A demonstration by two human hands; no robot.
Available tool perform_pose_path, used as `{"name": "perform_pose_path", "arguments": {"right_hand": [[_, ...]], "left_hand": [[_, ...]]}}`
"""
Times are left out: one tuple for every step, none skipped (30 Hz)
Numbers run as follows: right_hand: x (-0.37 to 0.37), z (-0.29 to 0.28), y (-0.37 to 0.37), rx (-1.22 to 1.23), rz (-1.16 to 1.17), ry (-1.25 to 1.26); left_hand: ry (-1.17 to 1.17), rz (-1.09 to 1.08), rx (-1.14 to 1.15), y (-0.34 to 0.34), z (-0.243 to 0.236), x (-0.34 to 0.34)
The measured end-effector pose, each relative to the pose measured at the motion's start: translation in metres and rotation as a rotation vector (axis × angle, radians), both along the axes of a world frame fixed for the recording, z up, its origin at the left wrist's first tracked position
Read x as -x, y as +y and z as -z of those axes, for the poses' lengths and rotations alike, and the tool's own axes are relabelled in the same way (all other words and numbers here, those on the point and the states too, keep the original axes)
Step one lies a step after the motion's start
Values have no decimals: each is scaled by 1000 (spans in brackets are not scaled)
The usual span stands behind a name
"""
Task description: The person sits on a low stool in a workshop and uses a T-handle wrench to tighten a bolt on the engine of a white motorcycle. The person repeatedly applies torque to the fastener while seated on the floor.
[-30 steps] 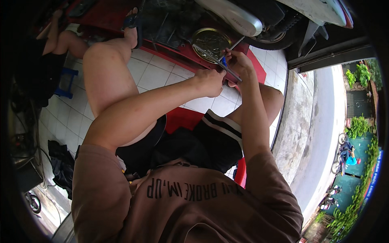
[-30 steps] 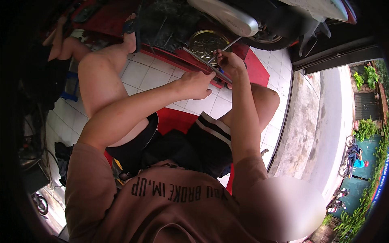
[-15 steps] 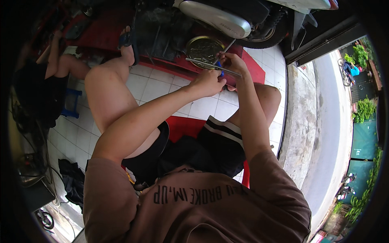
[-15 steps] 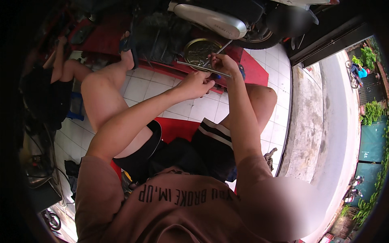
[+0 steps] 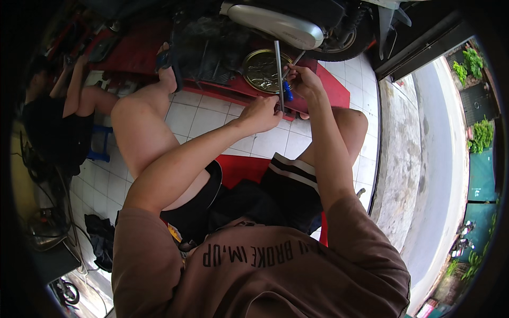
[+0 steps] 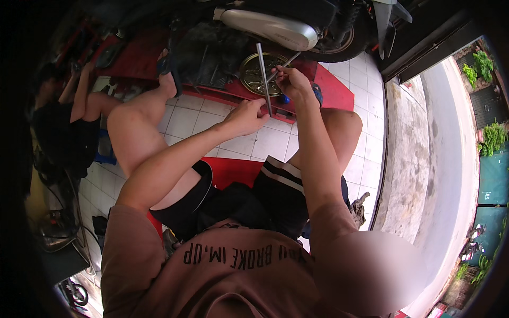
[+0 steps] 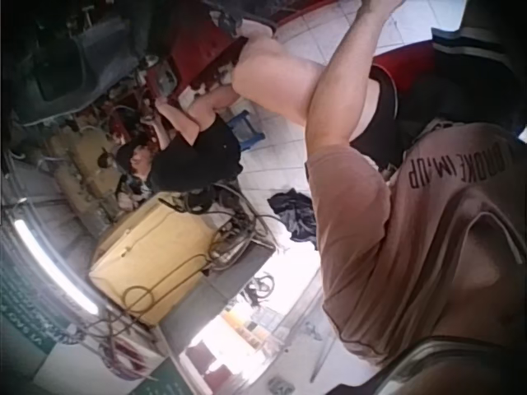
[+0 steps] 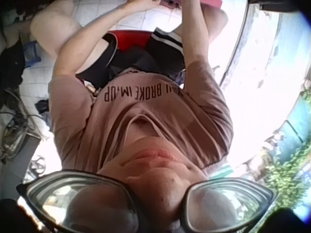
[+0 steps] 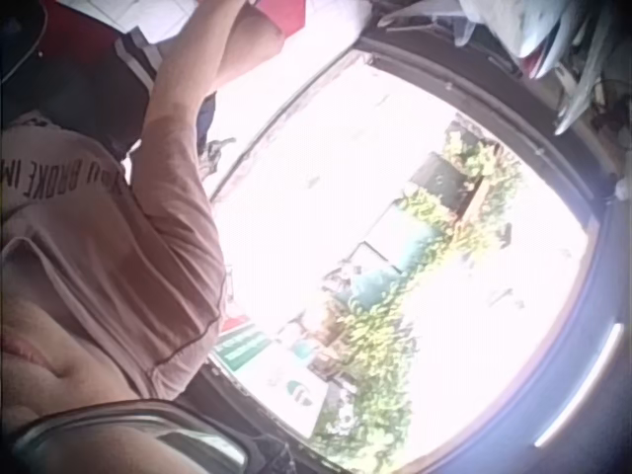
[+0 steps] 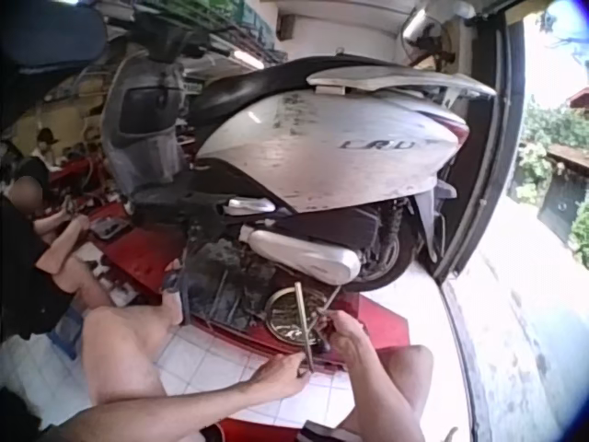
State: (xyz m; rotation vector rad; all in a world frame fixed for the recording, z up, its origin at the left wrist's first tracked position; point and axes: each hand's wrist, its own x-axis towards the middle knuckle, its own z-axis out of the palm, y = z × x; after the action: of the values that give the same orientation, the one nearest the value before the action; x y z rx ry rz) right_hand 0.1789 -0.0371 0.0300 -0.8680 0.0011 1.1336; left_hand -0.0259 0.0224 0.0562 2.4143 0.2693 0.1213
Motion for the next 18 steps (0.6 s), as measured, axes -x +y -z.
{"name": "perform_pose_path", "arguments": {"right_hand": [[-1,1,-1,9,13,-5],[-2,3,0,17,23,-10],[-4,6,-1,41,-23,-38],[-6,8,-2,65,-70,-67],[-3,6,-2,89,-123,-97],[0,4,-1,84,-61,-82],[3,2,1,80,2,-66],[5,0,3,77,60,-55],[-1,1,3,-9,-13,-49],[-1,2,3,-3,21,-75],[2,1,4,4,48,-101],[4,2,4,12,77,-126],[0,1,3,-10,26,-69],[0,0,3,0,7,-62],[1,-1,3,11,-13,-55],[2,-1,5,21,-33,-48],[3,-2,5,38,-21,-48],[5,-3,4,57,-5,-48]], "left_hand": [[-43,174,53,-5,-4,4],[-60,213,-95,-10,-17,8],[-76,256,-244,-16,-34,10],[-93,298,-391,-20,-47,11],[-100,196,-401,-17,-55,10],[-106,94,-409,-12,-62,9],[-113,-9,-417,-7,-64,7],[-69,-89,-414,-2,-64,5],[-26,-169,-410,3,-61,4],[18,-248,-405,7,-57,3],[73,-249,-386,9,-49,4],[75,-137,-373,10,-37,5],[77,-24,-360,12,-25,6],[-3,83,-343,9,-23,10],[-79,192,-325,7,-21,14],[-91,128,-310,5,-21,14],[-106,70,-294,0,-40,14],[-121,16,-276,-5,-56,11]]}}
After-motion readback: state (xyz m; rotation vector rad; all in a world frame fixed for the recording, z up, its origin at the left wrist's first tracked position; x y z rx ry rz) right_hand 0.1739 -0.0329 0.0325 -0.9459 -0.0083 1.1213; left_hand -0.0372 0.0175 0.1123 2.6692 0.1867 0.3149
